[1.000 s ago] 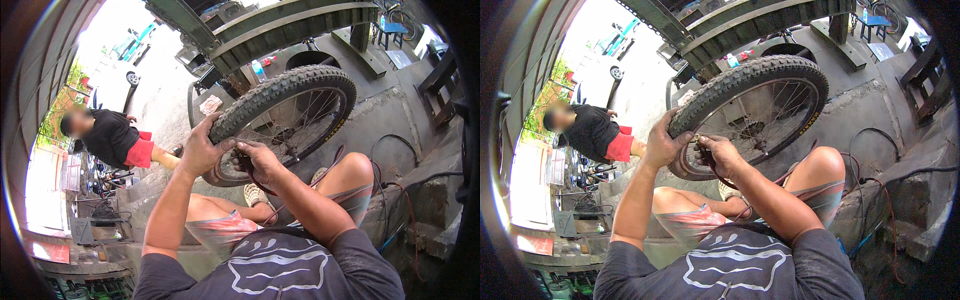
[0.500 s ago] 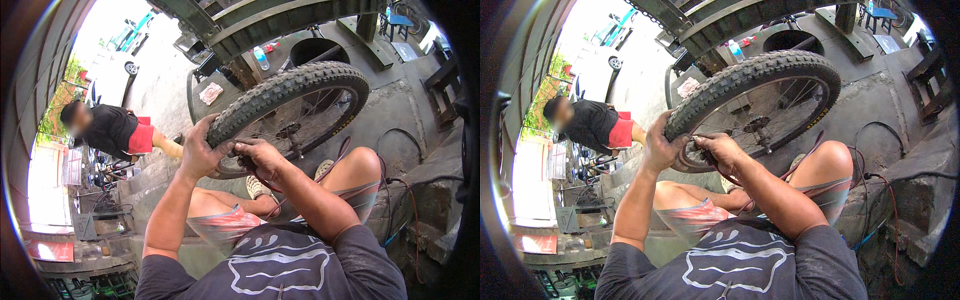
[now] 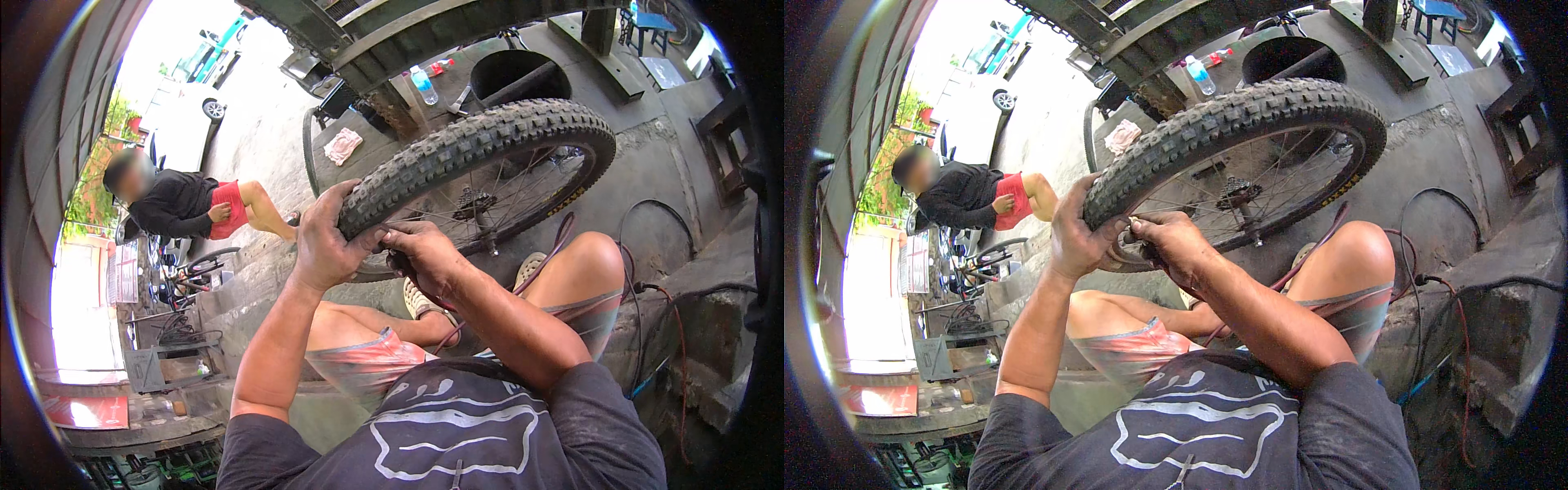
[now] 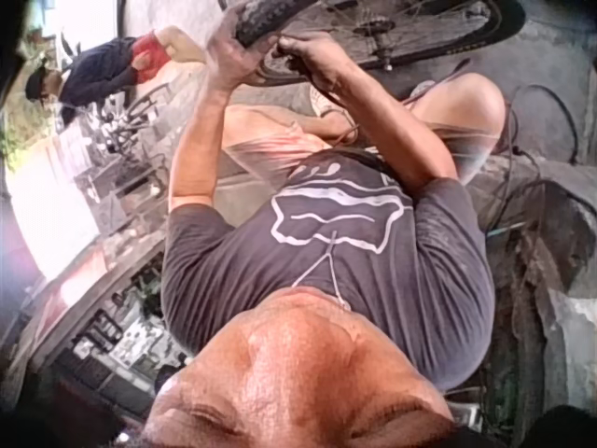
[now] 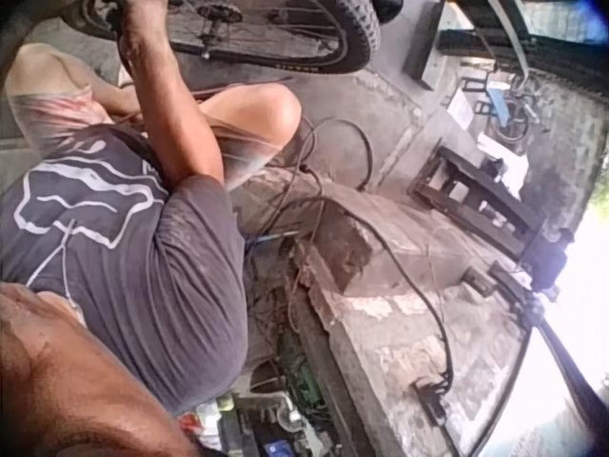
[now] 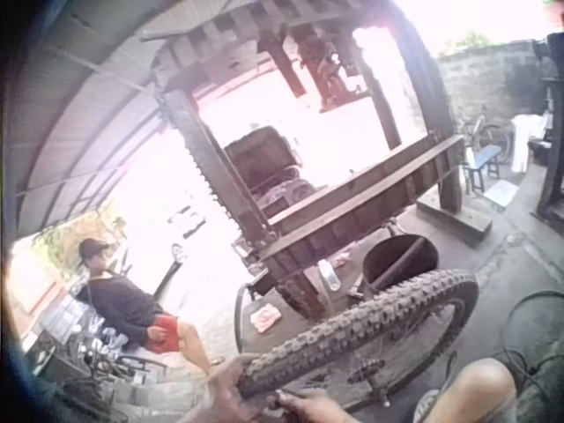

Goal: The person removes the tire from the rim, inspects the inner tube, and reattaches the tire to the rim. They then inflate the tire using an air hose and check the pressure.

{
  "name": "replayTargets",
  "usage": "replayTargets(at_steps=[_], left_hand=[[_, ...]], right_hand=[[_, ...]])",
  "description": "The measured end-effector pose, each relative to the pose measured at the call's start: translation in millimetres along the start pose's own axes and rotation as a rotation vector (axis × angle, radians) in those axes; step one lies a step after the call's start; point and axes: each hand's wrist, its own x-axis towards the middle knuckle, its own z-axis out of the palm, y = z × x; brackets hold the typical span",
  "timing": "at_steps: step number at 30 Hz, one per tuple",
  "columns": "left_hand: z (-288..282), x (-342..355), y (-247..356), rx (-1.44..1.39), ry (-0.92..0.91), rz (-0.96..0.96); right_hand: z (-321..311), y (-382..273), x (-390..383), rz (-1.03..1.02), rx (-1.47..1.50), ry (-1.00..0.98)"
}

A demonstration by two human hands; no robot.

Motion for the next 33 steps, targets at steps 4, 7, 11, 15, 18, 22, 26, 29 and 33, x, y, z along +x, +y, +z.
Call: replayTargets(at_steps=[4,7,11,15,18,22,26,29,33], left_hand=[[2.6,1.6,-1.9,0.032,0.006,0.013],[-0.3,4.8,8.9,0.042,0.005,0.027],[0.4,2.4,8.0,0.048,0.031,0.067],[5.7,4.9,5.1,-0.037,0.018,-0.003],[4.8,6.0,5.5,-0.039,0.008,-0.013],[3.3,7.3,4.1,0.007,0.0,-0.003],[1.1,10.2,11.3,0.022,-0.012,0.027],[0.4,6.6,5.2,0.046,-0.002,0.048],[1.1,7.7,11.4,0.039,0.007,0.045]], right_hand=[[-1.5,-2.6,-0.3,-0.011,-0.044,0.011],[-3.4,3.3,3.9,-0.029,-0.078,0.039],[0.8,2.3,1.5,-0.008,-0.1,0.067],[-1.0,-0.9,1.6,-0.027,-0.07,0.037],[0.5,-3.2,-0.3,0.008,-0.018,0.04],[-3.0,-0.2,-1.9,0.012,0.047,0.002],[-8.6,4.3,1.5,-0.001,0.066,-0.033],[-4.9,1.8,-1.4,0.007,0.055,-0.033],[-8.4,2.9,0.6,-0.012,-0.002,-0.041]])
